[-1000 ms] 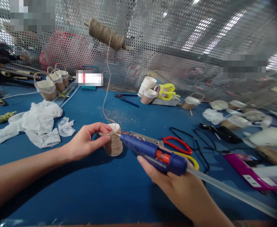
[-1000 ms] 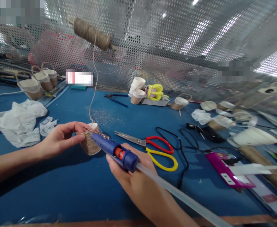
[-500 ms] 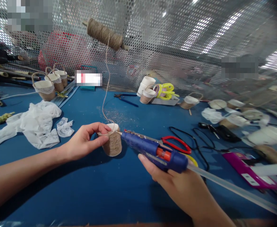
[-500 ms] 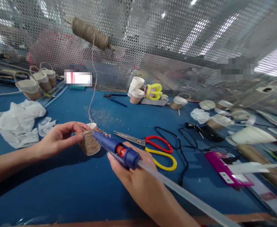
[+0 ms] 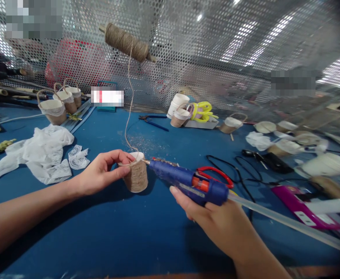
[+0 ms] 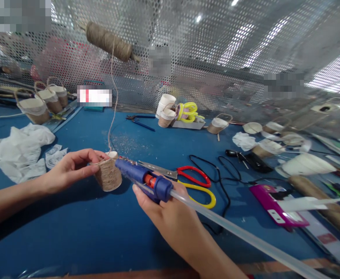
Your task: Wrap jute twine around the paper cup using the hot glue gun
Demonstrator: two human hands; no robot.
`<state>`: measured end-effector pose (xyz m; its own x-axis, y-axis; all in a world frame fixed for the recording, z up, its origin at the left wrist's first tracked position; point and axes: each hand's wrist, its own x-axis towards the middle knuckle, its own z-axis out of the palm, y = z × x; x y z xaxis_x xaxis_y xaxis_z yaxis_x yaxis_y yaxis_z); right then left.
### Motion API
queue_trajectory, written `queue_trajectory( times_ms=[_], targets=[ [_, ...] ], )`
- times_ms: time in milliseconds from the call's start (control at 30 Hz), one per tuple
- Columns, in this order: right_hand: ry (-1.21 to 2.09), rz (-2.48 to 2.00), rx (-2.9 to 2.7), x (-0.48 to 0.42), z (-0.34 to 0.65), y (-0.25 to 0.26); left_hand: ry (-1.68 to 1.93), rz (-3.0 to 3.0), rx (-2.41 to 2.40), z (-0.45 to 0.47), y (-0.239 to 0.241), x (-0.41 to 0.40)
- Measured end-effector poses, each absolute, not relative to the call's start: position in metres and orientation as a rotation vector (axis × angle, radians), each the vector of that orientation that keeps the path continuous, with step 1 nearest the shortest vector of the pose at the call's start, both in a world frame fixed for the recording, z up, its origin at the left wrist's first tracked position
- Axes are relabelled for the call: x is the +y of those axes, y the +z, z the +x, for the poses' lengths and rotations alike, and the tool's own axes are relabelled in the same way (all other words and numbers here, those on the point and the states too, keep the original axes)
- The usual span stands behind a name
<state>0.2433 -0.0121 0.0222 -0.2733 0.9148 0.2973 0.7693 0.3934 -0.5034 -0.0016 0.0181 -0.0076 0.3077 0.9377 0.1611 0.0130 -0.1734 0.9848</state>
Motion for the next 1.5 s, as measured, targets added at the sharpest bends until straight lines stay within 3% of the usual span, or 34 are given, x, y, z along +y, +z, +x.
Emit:
queue_trajectory(
  times_ms=[367,800,1233,1500],
  targets=[
    [0.183,-1.29,-2.291,-0.004,0.251,0.02,1.063,1.471,0.906,-0.002,-0.007,0.019],
    [1.024,-1.464,-1.831,0.007,0.231,0.039,1.081,1.419,0.909,-0.005,-0.007,0.021],
    [0.321,-1.351,-2.213,-0.01,0.238,0.011,1.088,1.439,0.896,-0.001,-0.01,0.02],
    [0.452,-1.285,-2.294,-0.007,0.224,0.033,1.093,1.488,0.9,-0.001,-0.01,0.019]
  ],
)
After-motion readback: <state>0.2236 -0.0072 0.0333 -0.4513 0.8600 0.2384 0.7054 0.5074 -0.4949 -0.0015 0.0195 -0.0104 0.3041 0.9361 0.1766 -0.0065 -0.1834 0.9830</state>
